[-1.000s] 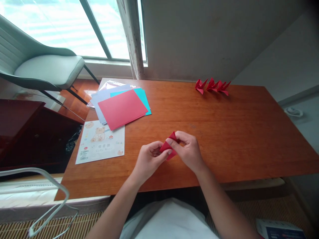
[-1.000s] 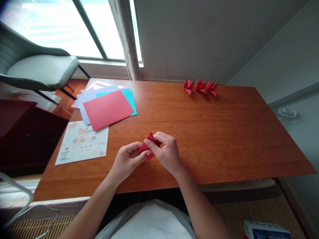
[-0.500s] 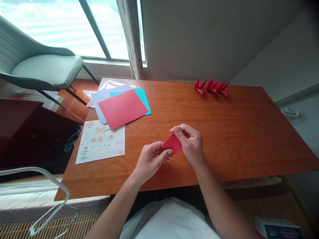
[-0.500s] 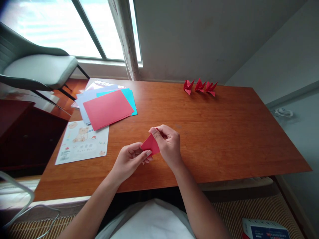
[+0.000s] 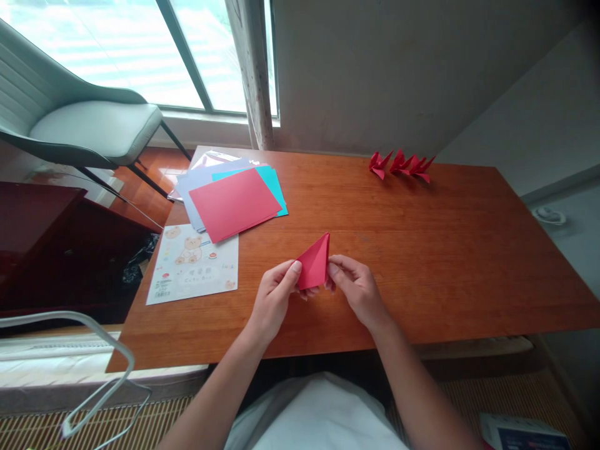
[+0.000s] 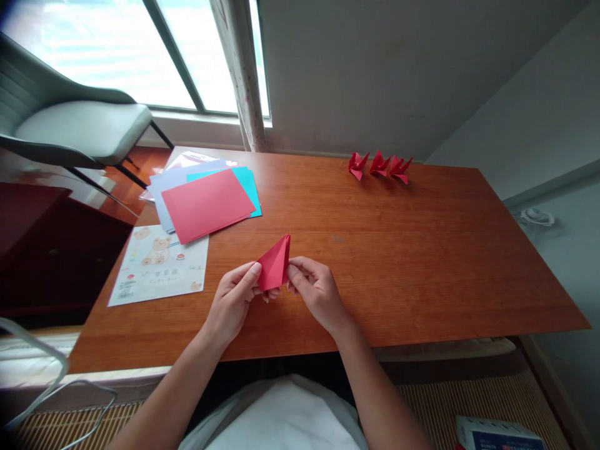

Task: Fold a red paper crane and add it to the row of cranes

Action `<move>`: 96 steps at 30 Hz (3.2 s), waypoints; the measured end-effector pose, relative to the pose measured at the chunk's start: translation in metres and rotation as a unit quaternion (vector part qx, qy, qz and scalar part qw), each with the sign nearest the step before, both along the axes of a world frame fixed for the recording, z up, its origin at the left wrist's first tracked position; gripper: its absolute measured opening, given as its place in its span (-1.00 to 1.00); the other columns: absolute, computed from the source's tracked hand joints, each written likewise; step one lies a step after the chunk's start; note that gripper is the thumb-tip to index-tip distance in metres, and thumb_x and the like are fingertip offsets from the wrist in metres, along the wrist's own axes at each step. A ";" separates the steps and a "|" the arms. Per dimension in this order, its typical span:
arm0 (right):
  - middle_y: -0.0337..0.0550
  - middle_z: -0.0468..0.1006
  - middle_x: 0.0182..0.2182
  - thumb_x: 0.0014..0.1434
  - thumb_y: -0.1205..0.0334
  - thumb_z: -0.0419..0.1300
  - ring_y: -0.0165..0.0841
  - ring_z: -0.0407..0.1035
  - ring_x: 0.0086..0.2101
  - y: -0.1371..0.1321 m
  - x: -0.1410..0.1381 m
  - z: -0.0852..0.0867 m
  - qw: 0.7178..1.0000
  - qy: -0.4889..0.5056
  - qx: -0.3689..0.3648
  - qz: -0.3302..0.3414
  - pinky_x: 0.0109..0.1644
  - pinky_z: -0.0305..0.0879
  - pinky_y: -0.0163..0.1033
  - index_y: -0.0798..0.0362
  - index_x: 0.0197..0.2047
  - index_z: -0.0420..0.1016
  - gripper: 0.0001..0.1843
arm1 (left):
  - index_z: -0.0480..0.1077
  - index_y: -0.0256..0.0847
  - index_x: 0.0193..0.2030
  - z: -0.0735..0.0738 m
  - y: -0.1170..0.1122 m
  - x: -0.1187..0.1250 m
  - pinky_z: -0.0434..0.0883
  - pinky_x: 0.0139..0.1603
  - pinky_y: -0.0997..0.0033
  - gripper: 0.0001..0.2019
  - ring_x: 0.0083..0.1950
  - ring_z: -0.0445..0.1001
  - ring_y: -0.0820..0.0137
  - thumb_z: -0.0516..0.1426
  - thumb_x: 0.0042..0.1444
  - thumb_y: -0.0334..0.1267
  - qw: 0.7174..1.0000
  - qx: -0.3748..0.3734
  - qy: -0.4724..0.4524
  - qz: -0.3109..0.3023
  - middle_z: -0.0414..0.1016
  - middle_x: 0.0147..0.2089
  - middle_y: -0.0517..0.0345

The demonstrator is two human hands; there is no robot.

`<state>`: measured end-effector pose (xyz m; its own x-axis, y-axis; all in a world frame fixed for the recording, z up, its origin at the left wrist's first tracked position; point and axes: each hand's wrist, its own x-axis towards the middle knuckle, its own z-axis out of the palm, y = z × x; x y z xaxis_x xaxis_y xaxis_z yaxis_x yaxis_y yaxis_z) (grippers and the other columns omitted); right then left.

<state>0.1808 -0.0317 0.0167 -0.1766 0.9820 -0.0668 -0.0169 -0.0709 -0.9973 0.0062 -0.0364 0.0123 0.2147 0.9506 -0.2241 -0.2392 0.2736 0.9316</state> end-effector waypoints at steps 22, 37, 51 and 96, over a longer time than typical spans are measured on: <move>-0.18 0.55 -0.37 0.38 -0.04 0.08 -0.35 0.41 -0.39 -0.005 -0.002 0.000 0.996 -0.060 0.038 -0.047 -0.32 0.35 -0.28 0.01 -0.16 0.58 -0.65 | 0.54 -0.26 -0.23 -0.004 -0.004 0.008 0.47 -0.24 0.45 -0.80 -0.29 0.53 0.36 0.31 0.11 -0.16 0.994 0.071 0.087 0.019 0.59 -0.30 0.09; -0.19 0.57 -0.39 0.26 0.12 0.27 -0.33 0.44 -0.37 0.003 -0.002 0.001 0.993 -0.092 0.071 -0.026 -0.27 0.36 -0.25 0.00 -0.31 0.57 -0.84 | 0.49 -0.27 -0.33 -0.005 -0.004 0.006 0.40 -0.34 0.49 -0.82 -0.37 0.42 0.43 0.29 0.14 -0.19 0.994 0.047 0.087 -0.037 0.49 -0.39 0.15; -0.24 0.59 -0.38 0.21 0.06 0.34 -0.42 0.41 -0.42 0.035 -0.004 0.004 0.985 0.002 0.067 -0.157 -0.35 0.34 -0.32 0.00 -0.26 0.58 -0.82 | 0.51 -0.29 -0.22 -0.002 -0.003 0.007 0.43 -0.36 0.51 -0.76 -0.40 0.50 0.44 0.19 0.25 -0.11 0.994 0.033 0.076 -0.068 0.55 -0.40 0.12; -0.02 0.51 0.11 0.26 0.55 0.08 -0.13 0.31 0.06 -0.008 0.005 0.005 0.865 -0.331 0.376 0.030 0.11 0.43 0.08 -0.11 0.22 0.48 -0.44 | 0.59 -0.24 -0.07 -0.004 0.001 0.000 0.53 -0.15 0.34 -0.69 -0.18 0.61 0.26 0.21 0.23 -0.06 0.992 -0.021 -0.104 0.068 0.66 -0.18 0.01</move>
